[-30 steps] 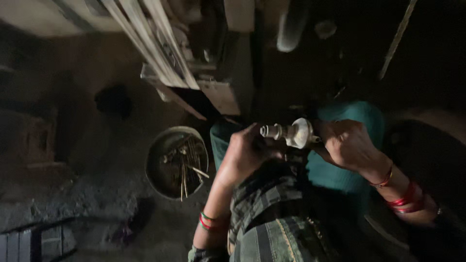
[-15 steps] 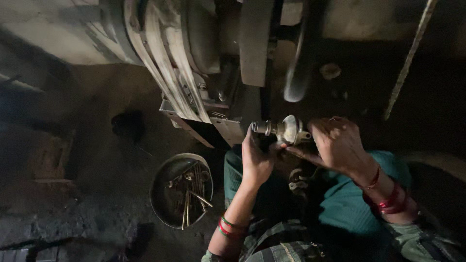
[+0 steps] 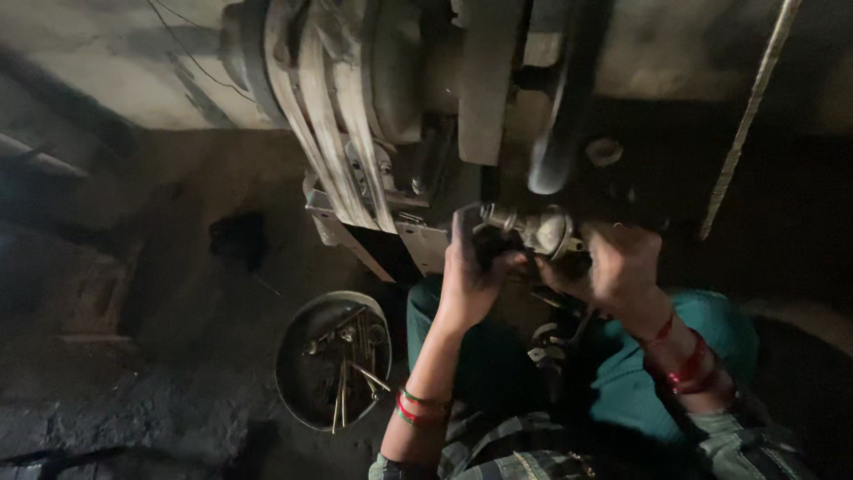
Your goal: The person sits at a belt-driven buffing machine and holds brass valve-like metal parts against the spinning buffing wheel, turning and repositioning each part by hand to polish its surfaces, then sets finished pieces aside and picks up the next part.
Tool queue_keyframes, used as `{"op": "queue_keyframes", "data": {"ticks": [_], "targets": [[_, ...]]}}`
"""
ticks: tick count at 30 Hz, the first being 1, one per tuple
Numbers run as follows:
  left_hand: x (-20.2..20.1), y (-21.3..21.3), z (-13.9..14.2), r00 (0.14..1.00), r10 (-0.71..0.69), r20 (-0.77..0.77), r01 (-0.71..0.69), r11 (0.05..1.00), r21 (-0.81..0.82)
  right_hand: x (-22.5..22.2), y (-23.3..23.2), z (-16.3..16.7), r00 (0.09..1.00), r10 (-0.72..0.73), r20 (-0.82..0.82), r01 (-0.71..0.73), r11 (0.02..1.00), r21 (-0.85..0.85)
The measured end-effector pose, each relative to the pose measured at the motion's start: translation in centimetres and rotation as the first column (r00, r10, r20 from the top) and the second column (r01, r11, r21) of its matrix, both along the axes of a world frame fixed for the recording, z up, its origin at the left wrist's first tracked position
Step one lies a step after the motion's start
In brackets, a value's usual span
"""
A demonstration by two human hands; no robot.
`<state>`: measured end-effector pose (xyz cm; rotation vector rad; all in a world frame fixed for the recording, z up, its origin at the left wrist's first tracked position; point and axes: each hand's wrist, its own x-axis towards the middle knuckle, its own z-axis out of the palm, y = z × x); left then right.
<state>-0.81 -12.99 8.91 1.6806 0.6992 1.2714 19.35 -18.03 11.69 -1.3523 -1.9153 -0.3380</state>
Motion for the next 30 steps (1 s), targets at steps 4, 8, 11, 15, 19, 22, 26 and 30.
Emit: {"op": "queue_keyframes", "data": {"ticks": [4, 8, 11, 15, 19, 22, 26, 30], "targets": [[-0.6, -0.3, -1.2, 0.971, -0.112, 0.211, 0.154, 0.969, -0.195, -1.7, -1.8, 1.2, 0.999, 0.009, 0.044, -0.004, 0.994, -0.106], [-1.3, -0.9, -2.5, 0.931, -0.205, 0.303, 0.288, 0.922, -0.259, -1.6, -3.5, 0.7, 0.968, -0.045, 0.249, 0.114, 0.957, -0.268], [-1.6, -0.9, -2.7, 0.966, -0.217, 0.142, 0.234, 0.965, -0.121, -1.3, -3.4, -1.3, 0.958, -0.060, 0.281, 0.110, 0.980, -0.163], [-0.5, -0.9, -1.9, 0.981, -0.137, 0.135, 0.159, 0.974, -0.161, -0.3, -2.7, -3.5, 0.978, -0.057, 0.198, 0.080, 0.991, -0.109], [0.8, 0.1, -1.2, 0.998, 0.069, 0.012, -0.070, 0.995, 0.077, 0.5, -2.1, -3.1, 0.989, -0.023, 0.143, 0.023, 1.000, 0.000], [0.7, 1.3, -1.5, 0.982, 0.163, -0.091, -0.149, 0.978, 0.146, 0.8, -1.3, -2.3, 0.984, -0.042, 0.174, 0.040, 0.999, 0.017], [0.5, 3.1, -3.3, 0.966, 0.179, -0.184, -0.158, 0.979, 0.126, 1.6, -0.4, -1.9, 0.957, -0.091, 0.277, 0.111, 0.992, -0.054], [1.4, 5.2, -5.8, 0.938, 0.298, -0.174, -0.263, 0.944, 0.198, 2.2, 0.5, -1.9, 0.928, -0.139, 0.346, 0.137, 0.990, 0.031]]}}
